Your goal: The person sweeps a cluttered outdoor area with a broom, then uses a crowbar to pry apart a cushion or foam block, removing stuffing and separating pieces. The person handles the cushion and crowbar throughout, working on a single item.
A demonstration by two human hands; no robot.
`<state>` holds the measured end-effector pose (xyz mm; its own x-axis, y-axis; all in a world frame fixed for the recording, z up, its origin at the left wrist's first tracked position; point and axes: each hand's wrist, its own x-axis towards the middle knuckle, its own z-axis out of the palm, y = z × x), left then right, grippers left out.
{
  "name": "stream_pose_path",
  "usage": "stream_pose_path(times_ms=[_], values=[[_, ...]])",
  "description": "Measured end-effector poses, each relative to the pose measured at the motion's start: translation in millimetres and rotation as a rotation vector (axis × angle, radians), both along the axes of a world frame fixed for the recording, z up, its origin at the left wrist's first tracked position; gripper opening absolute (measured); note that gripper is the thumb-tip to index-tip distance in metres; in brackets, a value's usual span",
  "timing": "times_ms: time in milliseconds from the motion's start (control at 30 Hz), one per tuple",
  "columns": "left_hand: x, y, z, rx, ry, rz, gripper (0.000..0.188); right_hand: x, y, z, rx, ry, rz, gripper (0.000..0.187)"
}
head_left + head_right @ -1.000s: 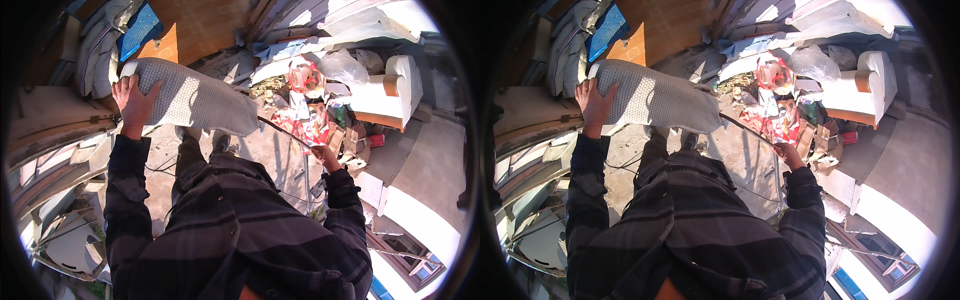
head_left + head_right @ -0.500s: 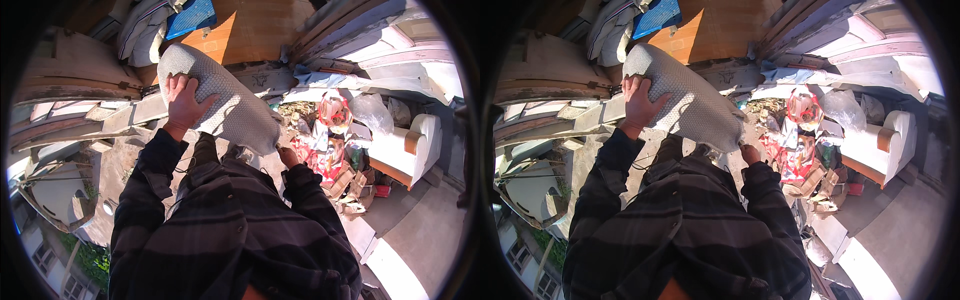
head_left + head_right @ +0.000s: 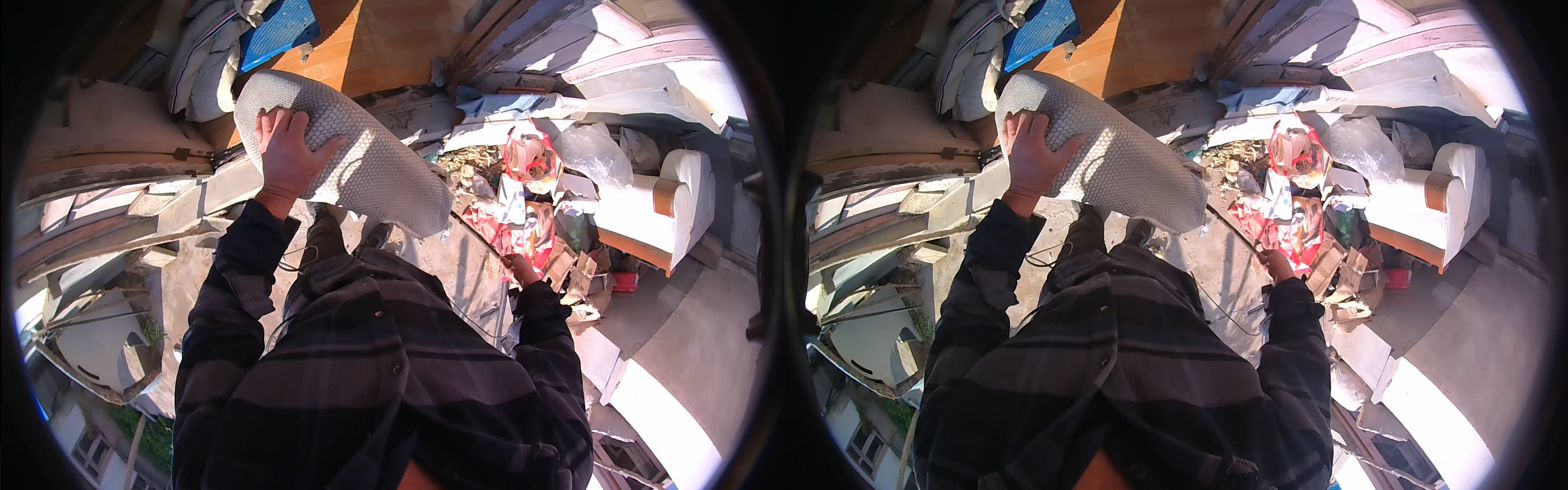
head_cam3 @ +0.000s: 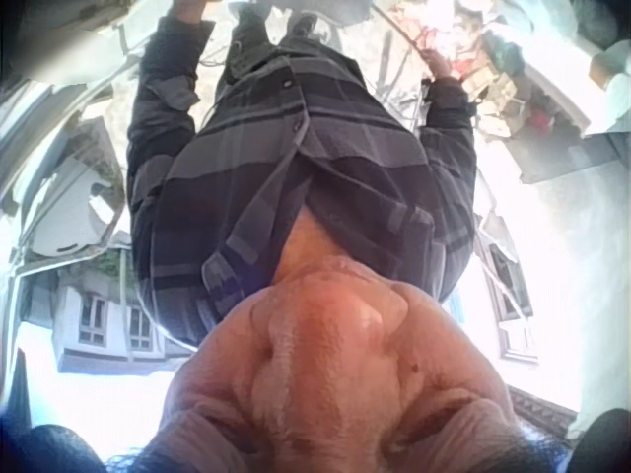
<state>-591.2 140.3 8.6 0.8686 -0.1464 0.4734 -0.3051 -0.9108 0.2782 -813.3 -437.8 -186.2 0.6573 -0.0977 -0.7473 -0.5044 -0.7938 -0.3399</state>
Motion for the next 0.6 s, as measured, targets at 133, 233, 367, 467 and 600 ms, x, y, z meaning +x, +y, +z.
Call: stream_pose_path(times_ms=[133,233,367,467,600], values=[[12,0,0,0.038,-0.008,-0.005,0.057,-45,-46,36,-0.085,0.044,0.084,0.044],[16,0,0,0.033,0.033,0.013,0.057,-78,-56,66,-0.248,0.036,0.062,0.043],[23,6,0,0.104,0.031,0.091,0.058,-126,-63,108,-0.484,0.03,0.065,0.041],[27,11,-3,0.077,-0.007,0.068,0.058,-134,-44,93,-0.15,-0.106,-0.112,0.038],[29,13,-1,0.052,0.071,0.057,0.06,-104,8,49,0.063,-0.35,-0.152,0.031]])
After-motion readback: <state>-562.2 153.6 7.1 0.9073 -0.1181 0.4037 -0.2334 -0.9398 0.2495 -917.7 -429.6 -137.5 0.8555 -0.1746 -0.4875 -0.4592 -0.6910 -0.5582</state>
